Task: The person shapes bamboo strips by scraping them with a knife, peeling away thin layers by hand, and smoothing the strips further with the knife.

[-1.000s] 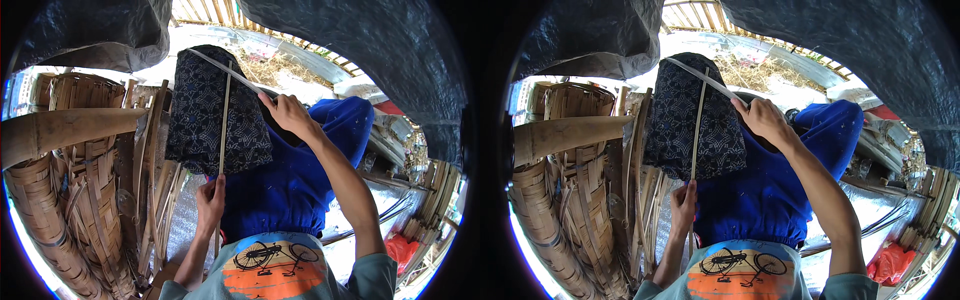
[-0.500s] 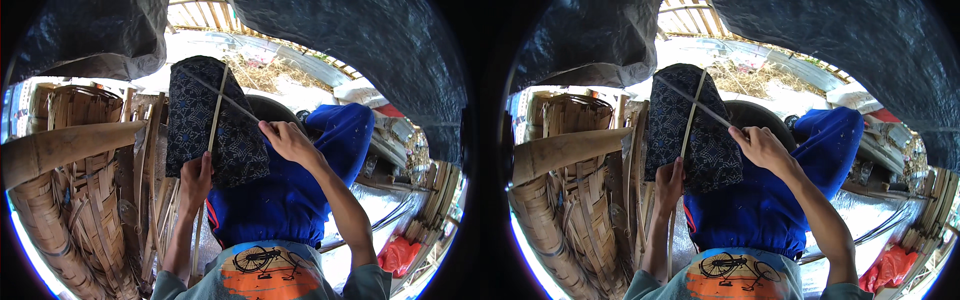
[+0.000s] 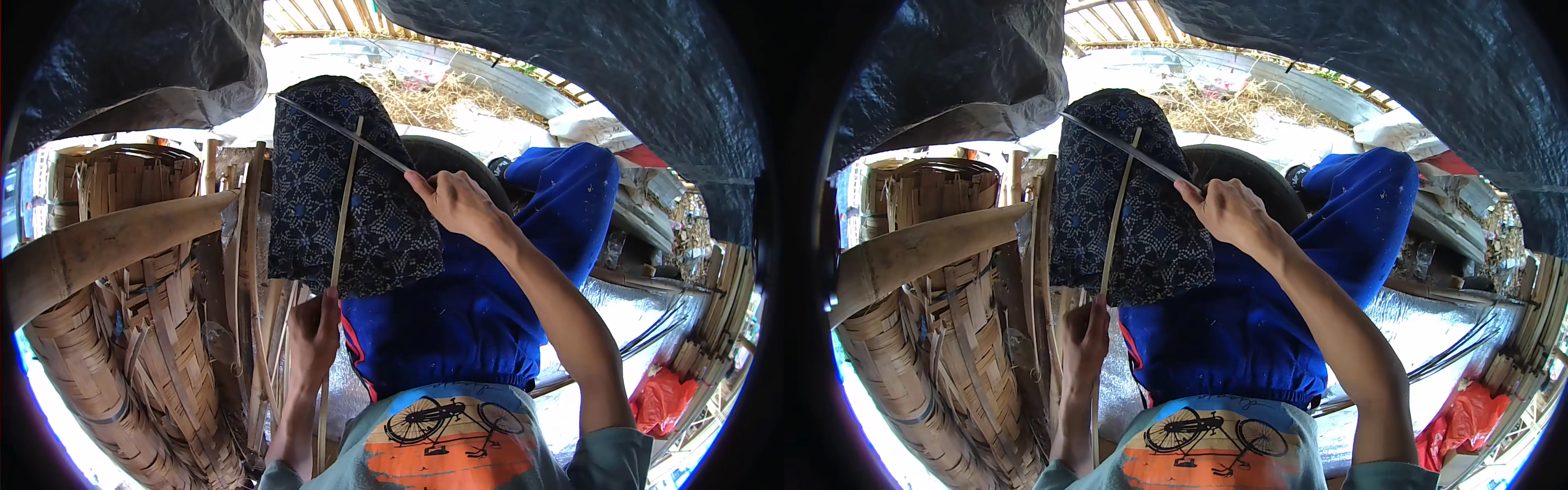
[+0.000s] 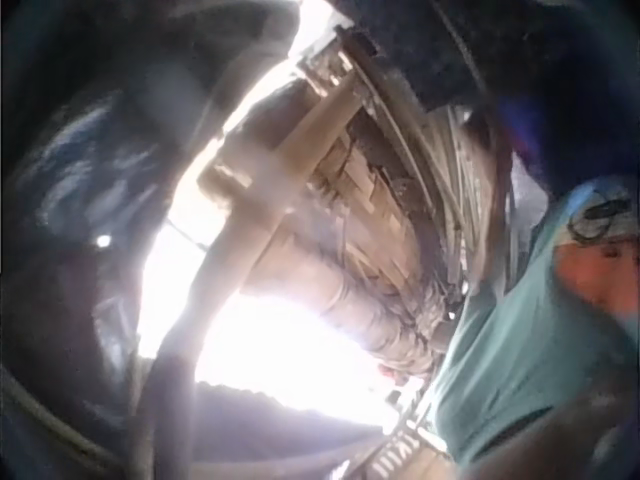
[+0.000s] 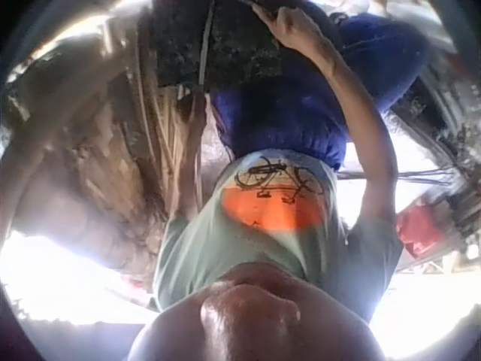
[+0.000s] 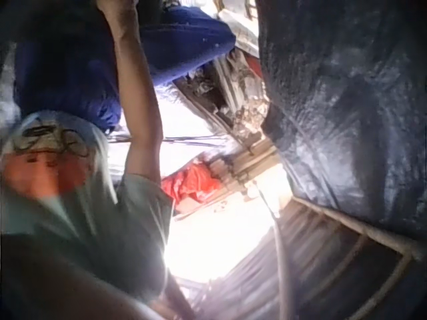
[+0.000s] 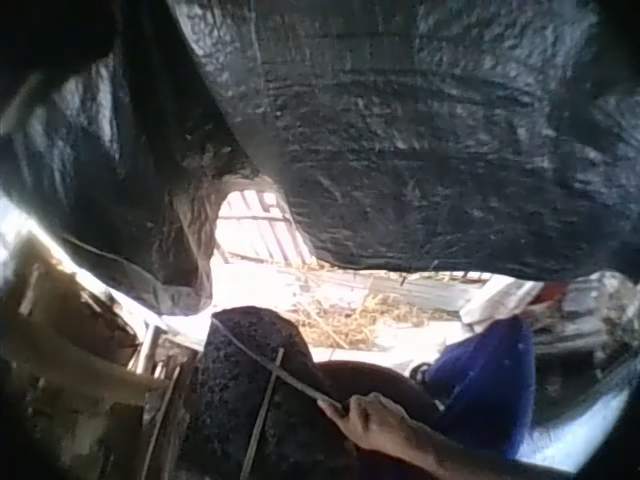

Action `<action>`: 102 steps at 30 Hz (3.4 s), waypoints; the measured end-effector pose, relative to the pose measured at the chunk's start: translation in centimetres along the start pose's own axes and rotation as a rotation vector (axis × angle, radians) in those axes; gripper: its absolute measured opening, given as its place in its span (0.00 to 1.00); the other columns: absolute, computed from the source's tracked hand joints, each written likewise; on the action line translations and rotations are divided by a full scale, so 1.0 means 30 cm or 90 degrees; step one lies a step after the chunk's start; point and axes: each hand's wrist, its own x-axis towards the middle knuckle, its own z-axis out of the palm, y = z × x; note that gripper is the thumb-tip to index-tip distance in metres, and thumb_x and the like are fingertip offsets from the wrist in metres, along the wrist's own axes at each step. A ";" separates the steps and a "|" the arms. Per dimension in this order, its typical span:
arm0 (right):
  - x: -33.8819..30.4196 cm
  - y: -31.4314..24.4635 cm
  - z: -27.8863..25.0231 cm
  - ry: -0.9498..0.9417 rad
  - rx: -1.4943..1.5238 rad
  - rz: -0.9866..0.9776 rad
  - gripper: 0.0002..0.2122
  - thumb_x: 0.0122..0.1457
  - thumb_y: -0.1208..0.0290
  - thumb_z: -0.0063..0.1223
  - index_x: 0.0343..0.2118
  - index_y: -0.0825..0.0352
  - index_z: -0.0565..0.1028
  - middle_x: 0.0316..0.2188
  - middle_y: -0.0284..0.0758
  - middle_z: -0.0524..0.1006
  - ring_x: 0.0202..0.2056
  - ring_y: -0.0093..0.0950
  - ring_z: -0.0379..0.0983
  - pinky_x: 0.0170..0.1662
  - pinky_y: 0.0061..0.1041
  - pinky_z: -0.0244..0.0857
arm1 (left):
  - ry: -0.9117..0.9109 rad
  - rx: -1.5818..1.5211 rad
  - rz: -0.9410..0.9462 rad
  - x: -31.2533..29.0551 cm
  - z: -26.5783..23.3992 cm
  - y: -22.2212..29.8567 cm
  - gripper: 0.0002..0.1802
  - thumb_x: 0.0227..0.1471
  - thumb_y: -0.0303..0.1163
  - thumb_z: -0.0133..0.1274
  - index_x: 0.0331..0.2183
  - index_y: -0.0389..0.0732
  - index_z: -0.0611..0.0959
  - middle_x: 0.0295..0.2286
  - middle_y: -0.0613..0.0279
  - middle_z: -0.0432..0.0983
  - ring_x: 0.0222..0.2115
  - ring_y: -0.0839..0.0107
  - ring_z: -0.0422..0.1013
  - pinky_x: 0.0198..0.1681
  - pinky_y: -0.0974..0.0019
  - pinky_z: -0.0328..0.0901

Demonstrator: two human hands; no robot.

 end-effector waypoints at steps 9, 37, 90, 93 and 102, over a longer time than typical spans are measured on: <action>0.152 0.039 -0.034 0.024 0.158 0.167 0.14 0.63 0.62 0.47 0.42 0.67 0.78 0.14 0.39 0.68 0.15 0.31 0.62 0.21 0.32 0.60 | -0.049 -0.078 -0.205 -0.201 -0.141 0.038 0.26 0.62 0.40 0.44 0.14 0.39 0.69 0.12 0.75 0.58 0.14 0.85 0.52 0.16 0.72 0.46; -0.081 -0.143 -0.150 0.104 0.139 0.050 0.15 0.58 0.63 0.57 0.20 0.68 0.72 0.07 0.33 0.62 0.08 0.29 0.59 0.08 0.26 0.54 | 0.101 0.056 -0.012 0.161 0.117 0.050 0.25 0.59 0.37 0.47 0.15 0.31 0.71 0.08 0.59 0.59 0.10 0.75 0.52 0.16 0.63 0.48; 0.106 -0.113 -0.175 -0.065 0.239 0.264 0.34 0.60 0.45 0.44 0.06 0.70 0.68 0.04 0.44 0.66 0.10 0.40 0.70 0.15 0.34 0.66 | 0.019 -0.035 -0.048 0.268 0.070 0.096 0.27 0.59 0.45 0.48 0.16 0.33 0.74 0.11 0.67 0.66 0.11 0.81 0.64 0.13 0.72 0.55; 0.042 -0.099 -0.158 -0.076 0.227 0.264 0.18 0.57 0.57 0.56 0.20 0.67 0.74 0.08 0.36 0.62 0.12 0.31 0.61 0.15 0.31 0.57 | 0.023 -0.017 -0.023 0.282 0.084 0.087 0.30 0.58 0.46 0.48 0.13 0.33 0.73 0.08 0.66 0.64 0.10 0.79 0.63 0.14 0.70 0.54; -0.003 -0.130 -0.062 0.209 0.075 0.148 0.29 0.58 0.51 0.53 0.05 0.61 0.59 0.02 0.38 0.61 0.05 0.35 0.63 0.08 0.31 0.58 | 0.020 0.130 -0.049 0.245 0.099 0.105 0.30 0.57 0.47 0.49 0.14 0.32 0.78 0.09 0.60 0.67 0.11 0.74 0.63 0.17 0.66 0.56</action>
